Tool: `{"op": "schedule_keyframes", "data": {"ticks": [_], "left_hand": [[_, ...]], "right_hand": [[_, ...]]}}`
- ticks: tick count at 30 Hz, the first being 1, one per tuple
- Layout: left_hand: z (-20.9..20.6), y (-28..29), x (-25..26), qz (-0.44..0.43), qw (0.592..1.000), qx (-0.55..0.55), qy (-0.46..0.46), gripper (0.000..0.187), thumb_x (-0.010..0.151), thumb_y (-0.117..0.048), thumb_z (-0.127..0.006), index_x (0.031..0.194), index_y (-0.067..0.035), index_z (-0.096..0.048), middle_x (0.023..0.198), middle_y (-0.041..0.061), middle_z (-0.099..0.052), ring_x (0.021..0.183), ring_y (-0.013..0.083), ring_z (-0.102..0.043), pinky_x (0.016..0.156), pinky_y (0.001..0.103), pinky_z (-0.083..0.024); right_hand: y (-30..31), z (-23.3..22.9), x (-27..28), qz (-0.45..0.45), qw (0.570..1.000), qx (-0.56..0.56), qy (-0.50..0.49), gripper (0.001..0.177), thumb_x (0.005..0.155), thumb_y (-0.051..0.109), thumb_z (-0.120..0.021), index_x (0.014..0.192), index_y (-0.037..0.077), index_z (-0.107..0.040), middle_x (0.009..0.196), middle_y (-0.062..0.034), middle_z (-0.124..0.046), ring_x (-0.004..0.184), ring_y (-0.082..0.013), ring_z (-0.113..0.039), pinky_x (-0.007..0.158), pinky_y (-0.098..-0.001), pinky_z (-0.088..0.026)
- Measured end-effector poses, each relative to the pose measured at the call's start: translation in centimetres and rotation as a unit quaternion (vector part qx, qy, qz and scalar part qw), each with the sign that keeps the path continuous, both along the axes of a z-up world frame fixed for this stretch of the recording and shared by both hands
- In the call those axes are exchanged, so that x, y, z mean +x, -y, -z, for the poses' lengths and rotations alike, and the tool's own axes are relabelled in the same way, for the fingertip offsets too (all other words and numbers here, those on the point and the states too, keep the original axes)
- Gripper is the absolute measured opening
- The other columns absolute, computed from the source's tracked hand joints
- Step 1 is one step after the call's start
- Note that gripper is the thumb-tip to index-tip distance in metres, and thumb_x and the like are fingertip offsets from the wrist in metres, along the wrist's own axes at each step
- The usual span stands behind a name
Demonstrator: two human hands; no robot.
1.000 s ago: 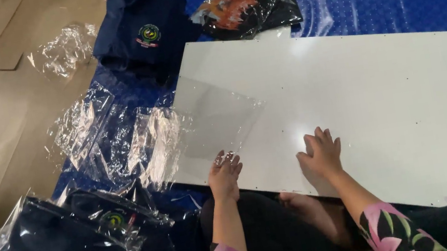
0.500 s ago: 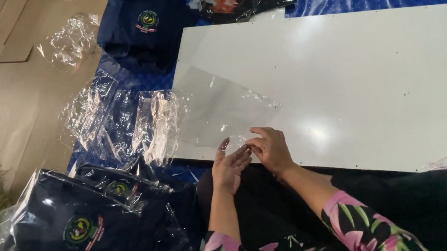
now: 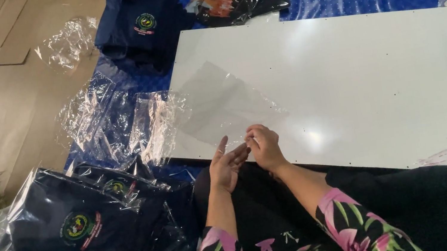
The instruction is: Packing folded shirts into clear plastic bags on a work surface.
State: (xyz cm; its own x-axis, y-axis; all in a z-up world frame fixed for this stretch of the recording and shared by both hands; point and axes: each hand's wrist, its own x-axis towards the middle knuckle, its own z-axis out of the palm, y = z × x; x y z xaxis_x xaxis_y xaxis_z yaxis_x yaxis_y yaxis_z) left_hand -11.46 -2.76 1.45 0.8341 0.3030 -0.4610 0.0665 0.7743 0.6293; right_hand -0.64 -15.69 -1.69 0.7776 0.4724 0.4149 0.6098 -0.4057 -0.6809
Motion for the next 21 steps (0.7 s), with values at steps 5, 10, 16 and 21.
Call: {"op": "schedule_keyframes", "data": {"ticks": [5,10,16,21], "left_hand": [[-0.1,-0.4,-0.4,-0.026,0.999,-0.027,0.032,0.077,0.095,0.006,-0.042,0.163,-0.024,-0.024,0.134,0.034,-0.060,0.120,0.0485,-0.062,0.102,0.054,-0.052],[0.6,-0.2,-0.1,-0.005,0.999,-0.034,0.037,0.080,0.094,0.006,-0.044,0.163,-0.028,-0.023,0.134,0.037,-0.058,0.119,0.0515,-0.062,0.098,0.053,-0.054],[1.5,-0.6,0.1,0.010,0.999,-0.022,0.038,0.081,0.094,0.004,-0.046,0.163,-0.031,-0.021,0.135,0.037,-0.057,0.120,0.0528,-0.060,0.097,0.053,-0.055],[0.2,-0.1,-0.1,0.014,0.999,-0.027,0.026,0.081,0.094,0.004,-0.044,0.163,-0.031,-0.021,0.135,0.039,-0.056,0.121,0.0552,-0.058,0.098,0.055,-0.054]], "right_hand": [[1.5,-0.7,0.6,0.056,0.984,0.094,-0.138,0.014,0.103,0.024,-0.061,0.094,0.014,-0.064,0.105,-0.0009,-0.070,0.105,-0.0278,-0.067,0.094,-0.0414,-0.050],[1.7,-2.0,0.3,0.069,0.993,0.028,0.091,0.008,0.091,0.026,-0.078,0.088,0.022,-0.072,0.102,0.0074,-0.070,0.108,-0.0201,-0.067,0.093,-0.0371,-0.049],[0.9,-1.2,-0.8,0.060,0.990,-0.090,0.088,0.007,0.093,0.034,-0.074,0.090,0.028,-0.071,0.127,0.0088,-0.063,0.134,-0.0201,-0.054,0.109,-0.0469,-0.030],[0.6,-0.3,-1.1,0.026,0.983,-0.150,0.106,0.013,0.097,0.035,-0.064,0.090,0.025,-0.062,0.127,0.0079,-0.059,0.136,-0.0176,-0.048,0.114,-0.0511,-0.020]]}}
